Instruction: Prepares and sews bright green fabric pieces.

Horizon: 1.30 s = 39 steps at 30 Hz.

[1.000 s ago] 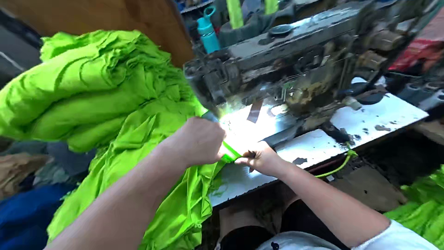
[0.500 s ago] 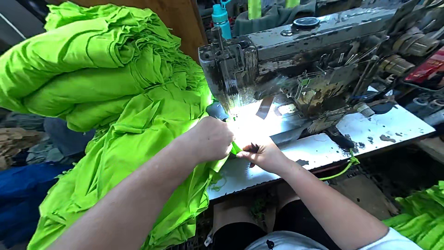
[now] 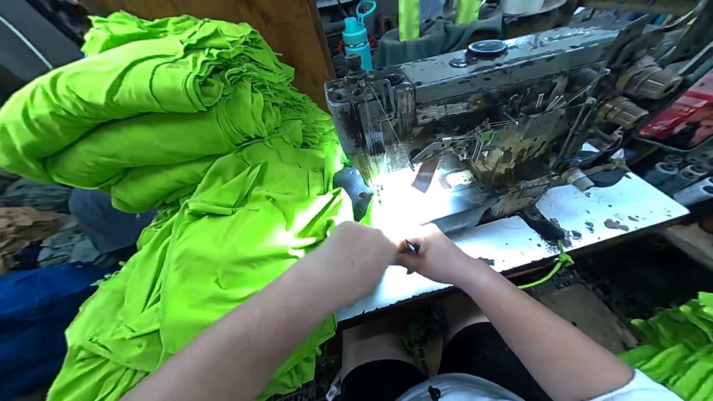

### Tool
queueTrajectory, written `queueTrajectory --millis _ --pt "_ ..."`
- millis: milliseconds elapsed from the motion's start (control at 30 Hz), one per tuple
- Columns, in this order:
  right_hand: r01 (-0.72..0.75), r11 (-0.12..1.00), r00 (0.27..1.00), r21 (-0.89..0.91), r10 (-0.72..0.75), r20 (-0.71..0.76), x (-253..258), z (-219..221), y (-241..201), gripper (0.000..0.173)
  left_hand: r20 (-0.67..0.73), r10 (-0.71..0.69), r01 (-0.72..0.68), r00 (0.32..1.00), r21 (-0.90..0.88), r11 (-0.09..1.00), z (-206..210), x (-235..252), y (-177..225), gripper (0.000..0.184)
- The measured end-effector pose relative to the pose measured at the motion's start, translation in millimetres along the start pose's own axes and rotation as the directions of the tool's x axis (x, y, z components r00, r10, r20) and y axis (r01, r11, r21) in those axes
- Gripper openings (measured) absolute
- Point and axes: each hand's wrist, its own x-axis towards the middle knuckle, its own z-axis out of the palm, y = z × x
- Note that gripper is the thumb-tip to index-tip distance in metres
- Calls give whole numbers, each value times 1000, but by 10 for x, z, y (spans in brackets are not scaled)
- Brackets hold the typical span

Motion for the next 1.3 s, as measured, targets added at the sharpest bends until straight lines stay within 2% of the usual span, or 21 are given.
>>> queueTrajectory --millis 67,133,233,300,367,467,567,700,867,967,1100,1167,1233,1267,1300 --pt "108 994 994 -27 -108 -2 -57 28 62 20 6 -12 12 1000 -2 1000 12 -32 38 20" --pt "51 999 999 3 -51 0 -44 59 91 21 -90 -62 60 994 -26 998 44 -28 -129 20" --pt "-51 990 997 129 58 -48 58 83 82 21 -326 -81 94 942 25 995 70 26 -460 20" --pt "-54 979 992 195 74 -100 105 94 47 19 -472 6 22 882 54 998 86 50 -576 17" --pt "-30 974 987 225 64 -146 108 111 40 17 -558 71 -76 827 14 997 89 37 -518 15" --pt "75 993 968 96 -49 -247 -5 143 93 16 -635 69 -134 769 -55 990 280 23 -294 11" --pt "218 974 929 -70 -228 -292 -235 197 156 15 -647 -39 -20 761 -83 996 691 52 -113 11" --pt "275 951 891 -142 -308 -334 -355 242 183 15 -763 -100 88 638 -57 994 1043 158 -29 17" --pt "244 964 881 -105 -265 -392 -89 261 194 16 -744 -147 105 652 -103 989 854 274 -211 11" --pt "206 971 859 -121 -239 -453 89 286 202 18 -692 -175 95 701 -153 984 626 371 -319 22" --pt "144 969 869 -198 -220 -443 121 304 168 21 -684 -239 169 689 -169 971 749 519 -476 18" --pt "203 961 873 -186 -264 -411 -33 193 132 22 -655 -279 184 702 -212 960 735 524 -432 21" --pt "341 927 795 -156 -372 -480 -308 -115 104 19 -651 -318 167 689 -285 944 757 529 -384 22" --pt "391 903 713 -177 -419 -562 -463 -385 83 19 -657 -341 153 673 -327 933 780 530 -369 25" --pt "420 879 593 -226 -454 -665 -597 -734 69 22 -668 -360 139 651 -361 922 813 540 -369 26"
